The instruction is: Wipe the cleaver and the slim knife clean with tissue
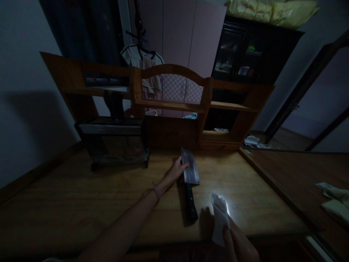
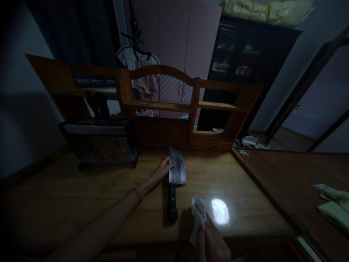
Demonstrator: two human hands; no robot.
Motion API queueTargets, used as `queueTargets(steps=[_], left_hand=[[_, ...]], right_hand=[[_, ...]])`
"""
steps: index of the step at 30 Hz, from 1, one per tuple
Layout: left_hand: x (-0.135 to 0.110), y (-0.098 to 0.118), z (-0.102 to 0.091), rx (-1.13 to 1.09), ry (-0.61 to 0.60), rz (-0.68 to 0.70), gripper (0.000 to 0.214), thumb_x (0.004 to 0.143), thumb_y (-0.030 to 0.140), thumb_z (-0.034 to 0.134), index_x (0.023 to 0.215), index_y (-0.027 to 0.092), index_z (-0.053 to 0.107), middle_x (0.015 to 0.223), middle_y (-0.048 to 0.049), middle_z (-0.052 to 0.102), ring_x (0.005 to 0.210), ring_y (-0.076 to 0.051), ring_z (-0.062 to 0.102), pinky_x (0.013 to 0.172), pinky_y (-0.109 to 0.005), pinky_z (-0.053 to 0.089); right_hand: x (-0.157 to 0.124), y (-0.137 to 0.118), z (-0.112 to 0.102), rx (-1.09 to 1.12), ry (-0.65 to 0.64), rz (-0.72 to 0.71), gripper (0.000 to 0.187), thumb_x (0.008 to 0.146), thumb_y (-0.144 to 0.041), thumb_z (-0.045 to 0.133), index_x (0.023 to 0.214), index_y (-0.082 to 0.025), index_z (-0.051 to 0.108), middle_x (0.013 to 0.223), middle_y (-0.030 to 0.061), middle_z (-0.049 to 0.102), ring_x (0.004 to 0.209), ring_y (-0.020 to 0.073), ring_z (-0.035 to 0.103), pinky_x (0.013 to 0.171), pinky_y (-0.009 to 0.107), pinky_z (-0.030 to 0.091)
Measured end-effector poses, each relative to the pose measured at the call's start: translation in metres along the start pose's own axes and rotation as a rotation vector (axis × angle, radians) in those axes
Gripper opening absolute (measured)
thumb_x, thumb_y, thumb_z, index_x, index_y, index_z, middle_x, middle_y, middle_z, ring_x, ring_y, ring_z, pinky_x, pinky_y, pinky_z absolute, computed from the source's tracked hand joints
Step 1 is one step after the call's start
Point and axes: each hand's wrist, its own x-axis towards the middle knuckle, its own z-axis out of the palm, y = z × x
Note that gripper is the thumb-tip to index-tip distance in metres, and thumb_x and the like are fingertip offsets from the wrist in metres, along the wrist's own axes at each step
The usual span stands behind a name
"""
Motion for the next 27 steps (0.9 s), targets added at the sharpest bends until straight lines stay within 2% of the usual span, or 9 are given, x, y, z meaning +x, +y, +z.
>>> queueTargets(steps=[3,6,9,12,15,18,20,24,27], left_hand=[[-0.002,-0.005,-0.002,0.101,-0.037,0.062,0.039,0.078,0.027,0.064,0.114,0.016,0.056,0.112,-0.0086,0.065,0.100,-0.022,0.060,0.087,-0.032,0.046],[-0.002,-0.011,-0.004,0.154,-0.093,0.083,0.052,0.076,0.027,0.067,0.123,0.016,0.049,0.117,-0.0093,0.062,0.105,-0.022,0.059,0.090,-0.034,0.045],[-0.001,-0.018,-0.006,0.206,-0.093,0.099,0.055,0.075,0.026,0.068,0.124,0.017,0.047,0.119,-0.0093,0.061,0.106,-0.023,0.057,0.092,-0.035,0.044],[0.001,-0.022,-0.005,0.235,-0.073,0.106,0.052,0.075,0.025,0.066,0.123,0.019,0.048,0.116,-0.0076,0.061,0.105,-0.022,0.057,0.092,-0.034,0.043],[0.001,-0.022,-0.004,0.205,-0.079,0.110,0.050,0.076,0.024,0.064,0.123,0.019,0.048,0.114,-0.0066,0.061,0.103,-0.021,0.058,0.090,-0.033,0.044],[-0.002,-0.020,-0.003,0.151,-0.075,0.104,0.049,0.076,0.024,0.064,0.122,0.019,0.048,0.115,-0.0064,0.061,0.103,-0.021,0.058,0.090,-0.032,0.044],[-0.004,-0.017,-0.003,0.116,-0.086,0.090,0.049,0.077,0.025,0.063,0.123,0.020,0.047,0.114,-0.0062,0.061,0.101,-0.021,0.059,0.087,-0.031,0.045],[-0.007,-0.011,-0.001,0.067,-0.110,0.056,0.045,0.078,0.026,0.061,0.121,0.019,0.047,0.108,-0.0056,0.063,0.095,-0.019,0.060,0.083,-0.029,0.046],[-0.006,-0.008,0.000,0.077,-0.083,0.040,0.043,0.076,0.023,0.062,0.117,0.019,0.048,0.105,-0.0052,0.063,0.092,-0.019,0.060,0.080,-0.028,0.046]], right_hand=[[-0.003,0.006,0.001,0.023,-0.062,0.004,0.039,0.097,-0.029,0.038,0.131,-0.021,0.056,0.123,0.0105,0.065,0.118,0.0271,0.058,0.096,0.040,0.052],[-0.001,0.009,-0.001,0.021,-0.107,0.016,0.040,0.097,-0.027,0.038,0.132,-0.021,0.054,0.126,0.0101,0.063,0.116,0.0260,0.060,0.094,0.036,0.053],[0.012,0.004,-0.004,0.012,-0.197,0.008,0.042,0.097,-0.027,0.038,0.136,-0.022,0.050,0.131,0.0089,0.059,0.118,0.0261,0.058,0.094,0.035,0.053],[0.033,-0.011,-0.002,0.019,-0.252,-0.003,0.046,0.097,-0.023,0.035,0.142,-0.023,0.041,0.139,0.0073,0.052,0.127,0.0260,0.049,0.099,0.040,0.048],[0.053,-0.029,0.010,0.046,-0.370,-0.092,0.050,0.096,-0.018,0.035,0.146,-0.023,0.034,0.145,0.0073,0.045,0.134,0.0244,0.040,0.104,0.042,0.045],[0.069,-0.044,0.030,-0.001,-0.386,-0.160,0.051,0.095,-0.015,0.036,0.145,-0.020,0.035,0.146,0.0093,0.043,0.136,0.0239,0.038,0.106,0.043,0.044],[0.076,-0.050,0.045,-0.051,-0.441,-0.174,0.052,0.093,-0.012,0.038,0.144,-0.019,0.036,0.147,0.0099,0.042,0.137,0.0240,0.035,0.107,0.043,0.042],[0.076,-0.055,0.066,-0.106,-0.468,-0.172,0.055,0.090,-0.009,0.038,0.144,-0.015,0.036,0.152,0.0116,0.032,0.141,0.0259,0.026,0.110,0.045,0.040],[0.065,-0.054,0.074,-0.090,-0.453,-0.165,0.058,0.089,-0.007,0.037,0.146,-0.015,0.032,0.156,0.0100,0.022,0.143,0.0263,0.017,0.112,0.046,0.036]])
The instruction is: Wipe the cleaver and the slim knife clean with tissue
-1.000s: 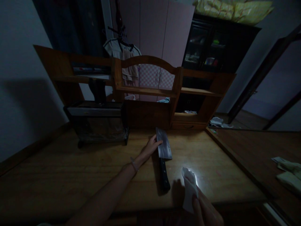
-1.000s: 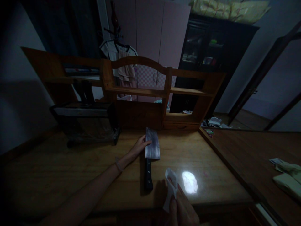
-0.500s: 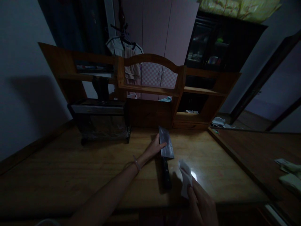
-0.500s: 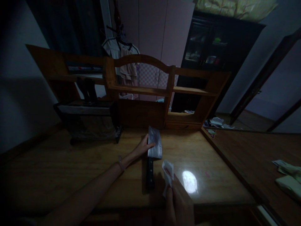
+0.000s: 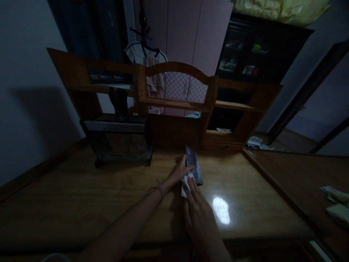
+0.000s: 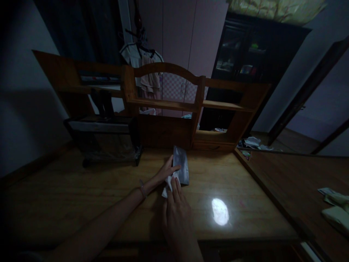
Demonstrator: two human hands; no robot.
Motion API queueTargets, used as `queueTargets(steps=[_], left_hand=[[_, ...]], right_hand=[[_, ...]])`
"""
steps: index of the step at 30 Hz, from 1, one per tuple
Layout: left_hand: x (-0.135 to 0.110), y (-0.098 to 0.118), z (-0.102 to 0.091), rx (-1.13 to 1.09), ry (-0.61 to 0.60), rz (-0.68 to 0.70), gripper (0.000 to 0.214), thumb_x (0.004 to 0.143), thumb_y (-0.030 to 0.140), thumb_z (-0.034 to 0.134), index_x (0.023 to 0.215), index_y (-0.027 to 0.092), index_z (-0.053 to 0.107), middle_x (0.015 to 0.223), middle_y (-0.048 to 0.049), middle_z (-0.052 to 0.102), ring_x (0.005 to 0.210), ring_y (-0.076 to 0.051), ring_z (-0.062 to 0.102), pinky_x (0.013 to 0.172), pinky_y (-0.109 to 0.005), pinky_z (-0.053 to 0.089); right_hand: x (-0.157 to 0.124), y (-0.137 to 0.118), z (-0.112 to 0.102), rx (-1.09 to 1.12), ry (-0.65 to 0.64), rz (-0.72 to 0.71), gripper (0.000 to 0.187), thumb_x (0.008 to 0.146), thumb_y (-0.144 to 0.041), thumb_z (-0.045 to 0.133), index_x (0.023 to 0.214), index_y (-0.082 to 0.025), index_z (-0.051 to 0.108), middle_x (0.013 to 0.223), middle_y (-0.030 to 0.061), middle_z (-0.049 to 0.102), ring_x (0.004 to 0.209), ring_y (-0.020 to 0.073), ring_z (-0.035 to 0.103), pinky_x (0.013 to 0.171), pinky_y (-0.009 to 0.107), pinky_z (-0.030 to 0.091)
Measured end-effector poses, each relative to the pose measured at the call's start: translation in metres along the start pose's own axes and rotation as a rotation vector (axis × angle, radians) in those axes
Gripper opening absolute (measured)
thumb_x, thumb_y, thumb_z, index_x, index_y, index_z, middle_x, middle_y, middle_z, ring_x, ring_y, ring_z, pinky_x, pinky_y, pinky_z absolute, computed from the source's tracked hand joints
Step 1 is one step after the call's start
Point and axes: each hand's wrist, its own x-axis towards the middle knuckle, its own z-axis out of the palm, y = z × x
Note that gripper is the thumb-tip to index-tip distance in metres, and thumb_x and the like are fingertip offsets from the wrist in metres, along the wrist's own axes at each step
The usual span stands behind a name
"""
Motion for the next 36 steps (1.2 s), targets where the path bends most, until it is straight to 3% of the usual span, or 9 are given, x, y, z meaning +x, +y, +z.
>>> queueTargets(steps=[5,9,17,26,36], left_hand=[[-0.001,0.003,0.000,0.038,0.016,0.009,0.044,0.075,0.022,0.062,0.117,0.020,0.049,0.108,-0.0049,0.063,0.091,-0.018,0.059,0.082,-0.029,0.046],[0.000,0.001,-0.002,0.033,0.008,0.015,0.046,0.075,0.024,0.063,0.119,0.020,0.050,0.109,-0.0052,0.063,0.094,-0.019,0.059,0.086,-0.031,0.045],[0.002,-0.002,-0.001,-0.047,-0.025,0.030,0.048,0.076,0.024,0.065,0.121,0.019,0.048,0.113,-0.0067,0.062,0.099,-0.021,0.059,0.088,-0.031,0.044],[0.001,0.013,-0.002,-0.082,-0.038,-0.045,0.055,0.071,0.023,0.069,0.121,0.017,0.048,0.117,-0.0081,0.060,0.105,-0.022,0.056,0.091,-0.031,0.042],[0.002,0.018,0.000,-0.177,-0.064,-0.086,0.065,0.068,0.023,0.072,0.127,0.019,0.046,0.119,-0.0082,0.060,0.110,-0.025,0.055,0.096,-0.036,0.041]], right_hand=[[-0.017,-0.001,0.005,0.061,0.024,0.010,0.060,0.090,-0.007,0.035,0.149,-0.016,0.024,0.158,0.0078,0.016,0.144,0.0249,0.012,0.113,0.045,0.036],[-0.028,-0.002,0.000,0.082,0.014,-0.024,0.061,0.089,-0.006,0.037,0.148,-0.017,0.027,0.157,0.0078,0.016,0.143,0.0260,0.015,0.112,0.045,0.037],[-0.048,0.003,-0.017,0.099,0.012,-0.181,0.061,0.086,-0.002,0.037,0.146,-0.014,0.031,0.155,0.0089,0.026,0.142,0.0237,0.021,0.110,0.038,0.038],[-0.053,0.019,-0.040,0.085,-0.182,-0.336,0.062,0.082,-0.003,0.046,0.142,-0.017,0.040,0.152,0.0059,0.031,0.140,0.0228,0.026,0.110,0.036,0.038],[-0.066,0.028,-0.053,0.118,-0.073,-0.246,0.060,0.085,-0.006,0.045,0.142,-0.024,0.041,0.147,0.0026,0.040,0.132,0.0180,0.043,0.105,0.028,0.043]])
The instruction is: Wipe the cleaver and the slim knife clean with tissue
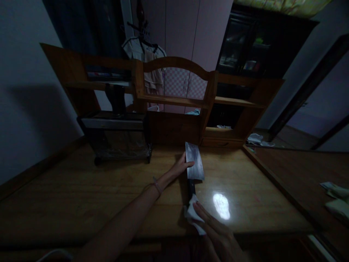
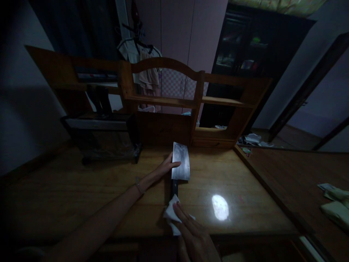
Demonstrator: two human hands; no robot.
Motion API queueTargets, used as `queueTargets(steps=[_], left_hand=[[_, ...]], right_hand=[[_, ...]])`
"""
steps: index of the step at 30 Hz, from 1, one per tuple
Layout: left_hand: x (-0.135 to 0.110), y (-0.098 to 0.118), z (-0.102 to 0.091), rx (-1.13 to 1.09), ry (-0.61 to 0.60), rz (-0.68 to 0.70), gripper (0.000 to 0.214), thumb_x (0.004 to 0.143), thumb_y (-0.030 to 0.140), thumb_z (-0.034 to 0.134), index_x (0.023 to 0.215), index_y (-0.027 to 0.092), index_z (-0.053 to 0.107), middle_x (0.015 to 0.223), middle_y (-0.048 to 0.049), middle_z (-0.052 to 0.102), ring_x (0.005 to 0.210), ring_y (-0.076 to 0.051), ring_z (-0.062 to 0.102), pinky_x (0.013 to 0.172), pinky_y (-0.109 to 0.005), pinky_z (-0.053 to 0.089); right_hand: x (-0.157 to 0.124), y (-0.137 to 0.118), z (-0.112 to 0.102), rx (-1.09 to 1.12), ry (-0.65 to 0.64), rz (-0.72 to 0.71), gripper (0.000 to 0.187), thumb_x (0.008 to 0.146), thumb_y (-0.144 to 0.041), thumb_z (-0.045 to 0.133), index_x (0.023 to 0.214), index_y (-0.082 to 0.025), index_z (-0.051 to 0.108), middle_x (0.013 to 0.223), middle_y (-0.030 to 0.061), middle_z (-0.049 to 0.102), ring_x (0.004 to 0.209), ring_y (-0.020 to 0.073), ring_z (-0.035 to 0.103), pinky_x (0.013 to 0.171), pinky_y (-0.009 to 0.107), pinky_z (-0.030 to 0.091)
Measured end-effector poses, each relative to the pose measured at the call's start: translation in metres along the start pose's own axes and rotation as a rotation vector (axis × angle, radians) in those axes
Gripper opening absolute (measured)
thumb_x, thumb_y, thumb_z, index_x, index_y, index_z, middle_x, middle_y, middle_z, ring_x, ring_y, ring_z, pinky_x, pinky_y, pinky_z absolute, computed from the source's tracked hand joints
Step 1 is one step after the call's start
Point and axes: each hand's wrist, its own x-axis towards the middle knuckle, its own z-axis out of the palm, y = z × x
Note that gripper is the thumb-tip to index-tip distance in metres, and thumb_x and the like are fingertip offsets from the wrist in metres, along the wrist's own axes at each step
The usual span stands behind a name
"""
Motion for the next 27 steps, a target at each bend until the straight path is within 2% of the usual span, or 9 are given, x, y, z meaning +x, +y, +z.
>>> queueTargets(steps=[6,11,15,19,23,27], left_hand=[[0.001,-0.003,-0.005,-0.047,-0.005,0.021,0.065,0.072,0.024,0.071,0.131,0.020,0.043,0.126,-0.0095,0.056,0.112,-0.024,0.054,0.094,-0.035,0.043],[0.005,-0.008,-0.010,-0.210,0.015,-0.035,0.069,0.068,0.024,0.076,0.129,0.020,0.044,0.117,-0.0094,0.061,0.095,-0.021,0.061,0.082,-0.032,0.049],[0.004,0.000,-0.010,-0.300,0.027,-0.127,0.061,0.065,0.024,0.079,0.119,0.018,0.051,0.112,-0.0102,0.062,0.089,-0.019,0.062,0.079,-0.031,0.049],[-0.002,0.010,-0.008,-0.354,0.019,-0.139,0.056,0.064,0.023,0.080,0.113,0.017,0.053,0.110,-0.0104,0.064,0.091,-0.019,0.063,0.083,-0.031,0.049],[-0.005,0.015,-0.007,-0.370,-0.001,-0.141,0.054,0.065,0.022,0.079,0.112,0.017,0.054,0.108,-0.0093,0.065,0.088,-0.018,0.063,0.079,-0.029,0.050],[-0.006,0.017,-0.006,-0.397,-0.001,-0.154,0.051,0.065,0.019,0.079,0.110,0.017,0.055,0.104,-0.0074,0.066,0.082,-0.015,0.064,0.078,-0.027,0.050]], right_hand=[[-0.008,0.005,0.005,0.018,0.131,0.091,0.049,0.090,-0.011,0.042,0.136,-0.027,0.050,0.144,0.0027,0.046,0.126,0.0206,0.050,0.101,0.031,0.048],[-0.006,0.004,0.012,0.063,0.234,0.144,0.047,0.093,-0.014,0.038,0.136,-0.027,0.050,0.145,0.0026,0.045,0.127,0.0225,0.050,0.101,0.034,0.049],[-0.007,0.005,0.013,0.015,0.214,0.168,0.048,0.092,-0.014,0.039,0.138,-0.026,0.047,0.144,0.0031,0.046,0.128,0.0228,0.049,0.103,0.035,0.047],[-0.012,0.014,0.007,-0.003,0.244,0.287,0.049,0.095,-0.017,0.034,0.142,-0.025,0.042,0.143,0.0031,0.047,0.133,0.0249,0.041,0.107,0.043,0.042],[-0.010,0.016,-0.005,0.057,0.309,0.413,0.046,0.097,-0.023,0.031,0.142,-0.027,0.042,0.144,0.0026,0.047,0.135,0.0252,0.037,0.108,0.045,0.039],[0.008,0.006,-0.008,0.120,0.322,0.422,0.045,0.098,-0.024,0.030,0.141,-0.027,0.043,0.141,0.0033,0.050,0.134,0.0246,0.039,0.108,0.044,0.039]])
